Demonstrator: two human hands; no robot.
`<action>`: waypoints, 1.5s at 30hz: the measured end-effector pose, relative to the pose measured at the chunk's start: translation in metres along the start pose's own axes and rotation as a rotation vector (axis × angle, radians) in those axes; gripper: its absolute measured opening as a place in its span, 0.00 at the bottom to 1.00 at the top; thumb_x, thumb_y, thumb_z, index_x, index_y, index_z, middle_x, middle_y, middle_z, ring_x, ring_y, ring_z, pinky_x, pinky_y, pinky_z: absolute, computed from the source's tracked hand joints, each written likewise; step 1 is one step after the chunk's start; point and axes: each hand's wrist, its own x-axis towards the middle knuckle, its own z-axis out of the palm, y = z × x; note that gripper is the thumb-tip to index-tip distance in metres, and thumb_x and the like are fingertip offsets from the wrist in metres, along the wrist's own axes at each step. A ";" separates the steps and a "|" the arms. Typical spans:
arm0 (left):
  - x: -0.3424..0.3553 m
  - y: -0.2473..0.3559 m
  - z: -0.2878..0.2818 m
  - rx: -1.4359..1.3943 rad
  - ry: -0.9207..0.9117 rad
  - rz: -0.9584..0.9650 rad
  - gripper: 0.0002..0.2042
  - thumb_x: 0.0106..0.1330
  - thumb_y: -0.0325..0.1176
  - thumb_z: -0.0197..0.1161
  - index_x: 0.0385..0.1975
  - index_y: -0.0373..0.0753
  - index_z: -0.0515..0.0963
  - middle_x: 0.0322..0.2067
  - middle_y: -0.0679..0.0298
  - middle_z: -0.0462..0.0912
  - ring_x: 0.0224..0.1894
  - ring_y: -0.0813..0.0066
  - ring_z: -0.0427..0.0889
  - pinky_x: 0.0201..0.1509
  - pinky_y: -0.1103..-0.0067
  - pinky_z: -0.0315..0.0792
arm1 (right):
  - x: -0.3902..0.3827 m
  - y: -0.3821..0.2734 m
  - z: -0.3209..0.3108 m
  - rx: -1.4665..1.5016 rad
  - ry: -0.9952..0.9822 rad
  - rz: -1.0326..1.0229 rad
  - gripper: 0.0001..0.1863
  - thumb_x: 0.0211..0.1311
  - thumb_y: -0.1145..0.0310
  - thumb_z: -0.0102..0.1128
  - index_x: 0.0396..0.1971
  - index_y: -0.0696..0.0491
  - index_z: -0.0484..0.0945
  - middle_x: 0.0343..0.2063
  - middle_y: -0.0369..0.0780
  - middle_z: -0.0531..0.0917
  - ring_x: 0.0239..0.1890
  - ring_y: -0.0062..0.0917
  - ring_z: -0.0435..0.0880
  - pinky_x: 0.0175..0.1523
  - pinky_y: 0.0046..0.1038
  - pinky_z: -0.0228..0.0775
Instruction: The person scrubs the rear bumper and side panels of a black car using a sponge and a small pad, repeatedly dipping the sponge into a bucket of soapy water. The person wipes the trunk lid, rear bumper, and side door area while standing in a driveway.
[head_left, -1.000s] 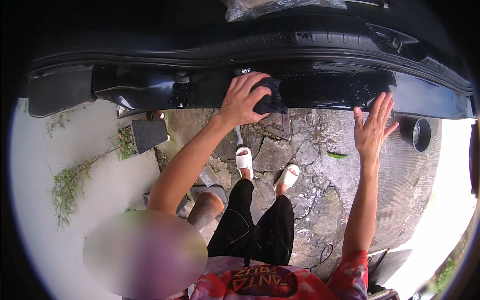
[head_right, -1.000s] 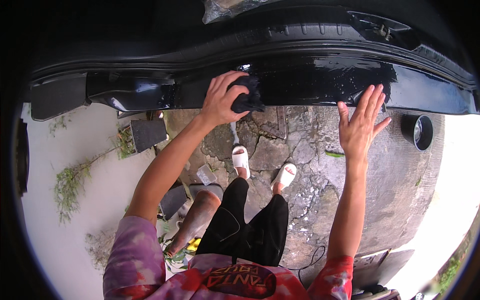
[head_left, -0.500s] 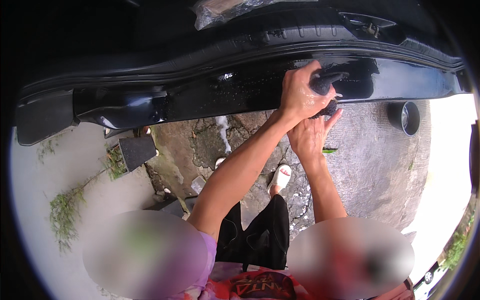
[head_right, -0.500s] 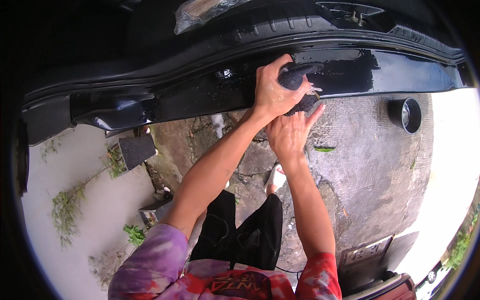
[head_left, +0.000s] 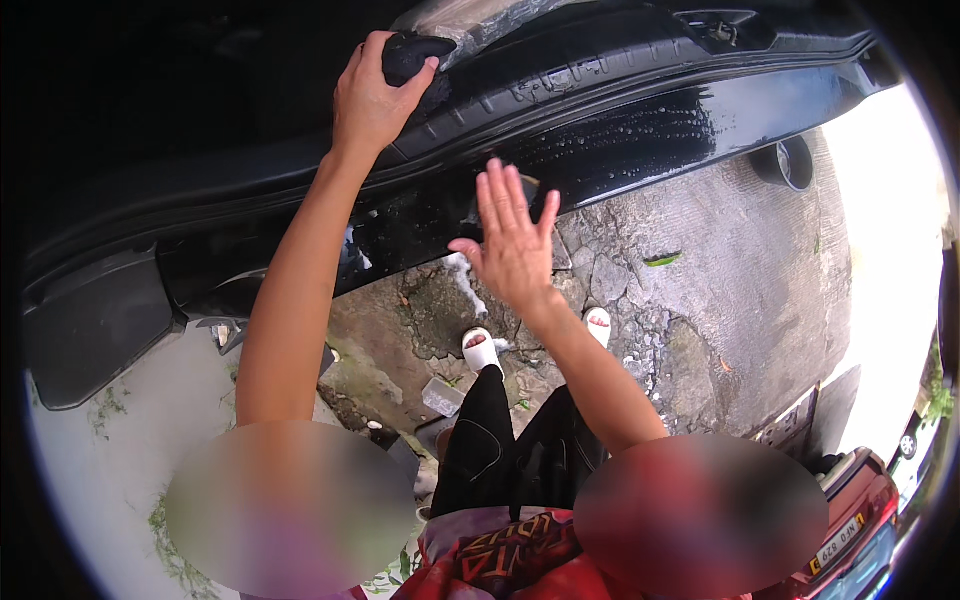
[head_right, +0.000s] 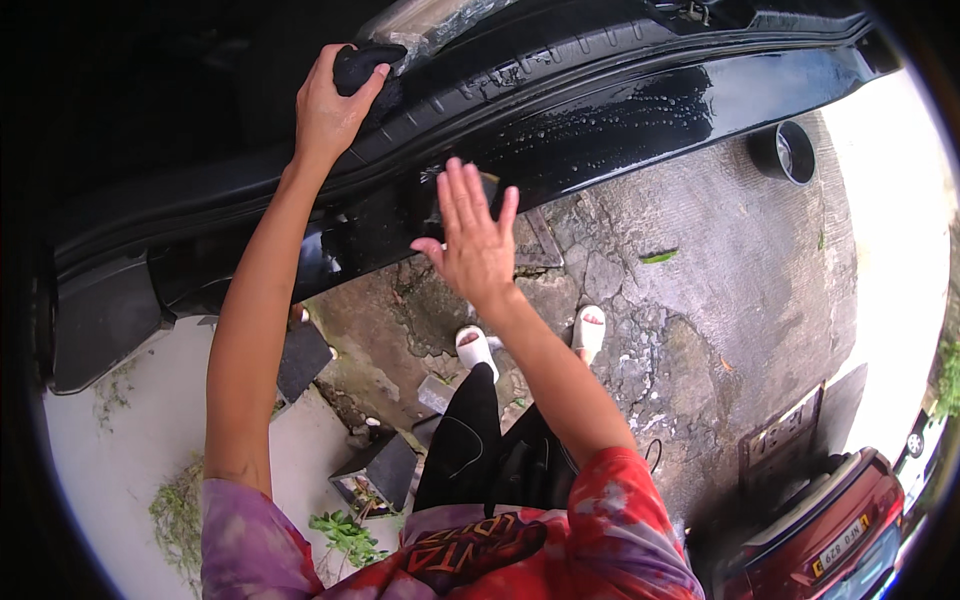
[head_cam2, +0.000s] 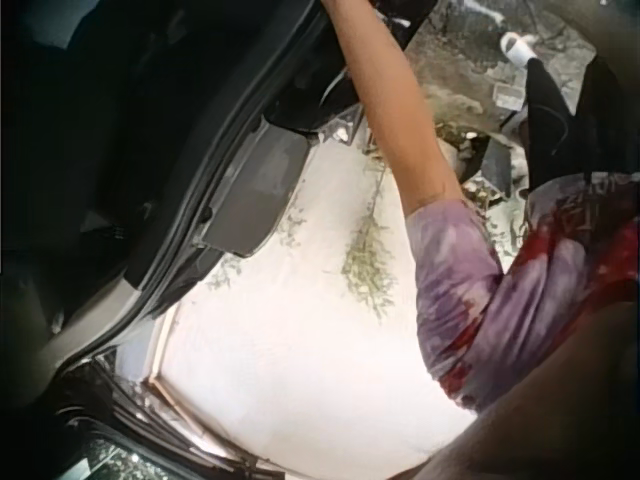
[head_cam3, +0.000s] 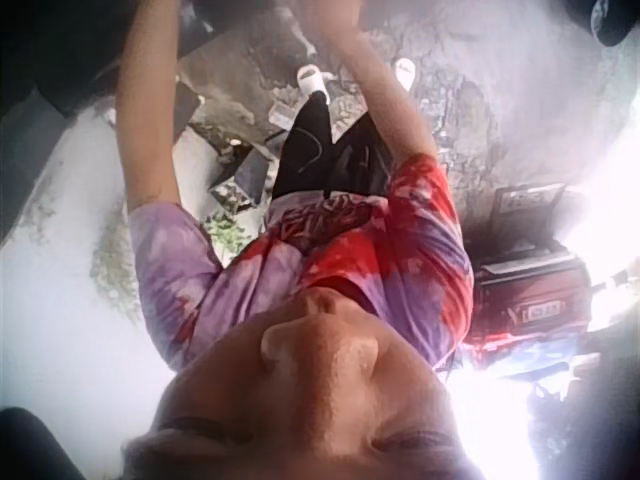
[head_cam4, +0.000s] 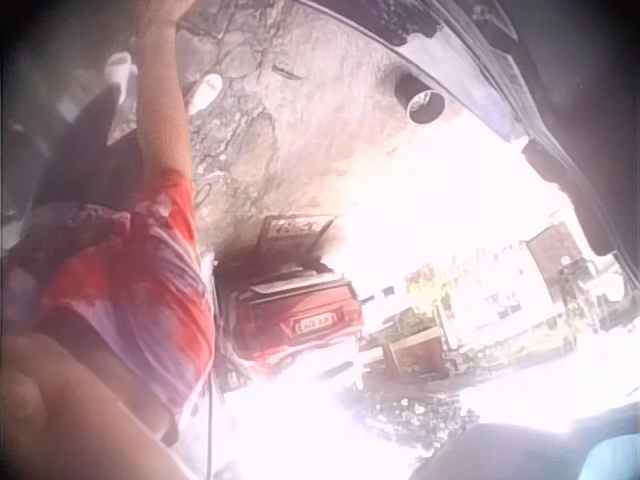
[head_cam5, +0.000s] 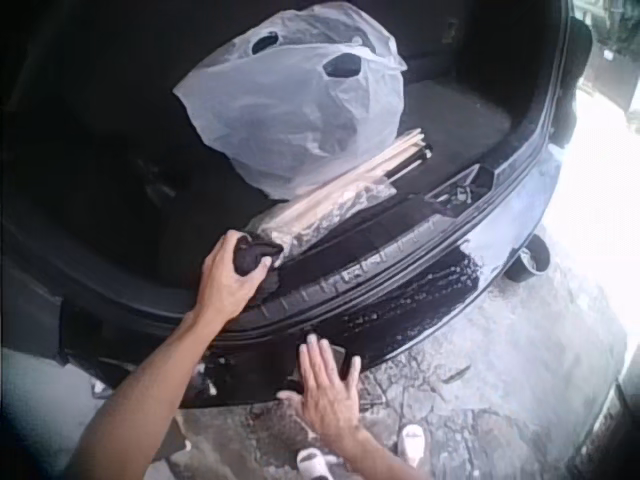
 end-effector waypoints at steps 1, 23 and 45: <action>-0.003 -0.003 -0.003 0.032 -0.003 0.000 0.23 0.61 0.47 0.75 0.49 0.40 0.77 0.42 0.52 0.85 0.42 0.51 0.87 0.47 0.63 0.79 | 0.007 0.047 -0.009 -0.114 0.091 0.142 0.50 0.72 0.29 0.33 0.79 0.54 0.47 0.81 0.43 0.44 0.83 0.32 0.36 0.78 0.64 0.21; 0.010 0.041 0.030 0.093 -0.074 0.373 0.27 0.53 0.39 0.76 0.52 0.45 0.74 0.50 0.50 0.75 0.52 0.46 0.77 0.54 0.58 0.74 | 0.024 -0.086 0.026 0.177 0.077 0.273 0.53 0.67 0.27 0.41 0.77 0.58 0.56 0.80 0.45 0.48 0.83 0.38 0.39 0.76 0.67 0.20; 0.006 0.048 0.030 0.053 -0.014 0.410 0.22 0.59 0.36 0.72 0.50 0.41 0.73 0.44 0.51 0.79 0.47 0.43 0.80 0.51 0.58 0.75 | 0.005 -0.001 0.018 0.108 0.367 0.521 0.50 0.69 0.27 0.36 0.78 0.52 0.56 0.81 0.41 0.49 0.83 0.33 0.40 0.77 0.66 0.25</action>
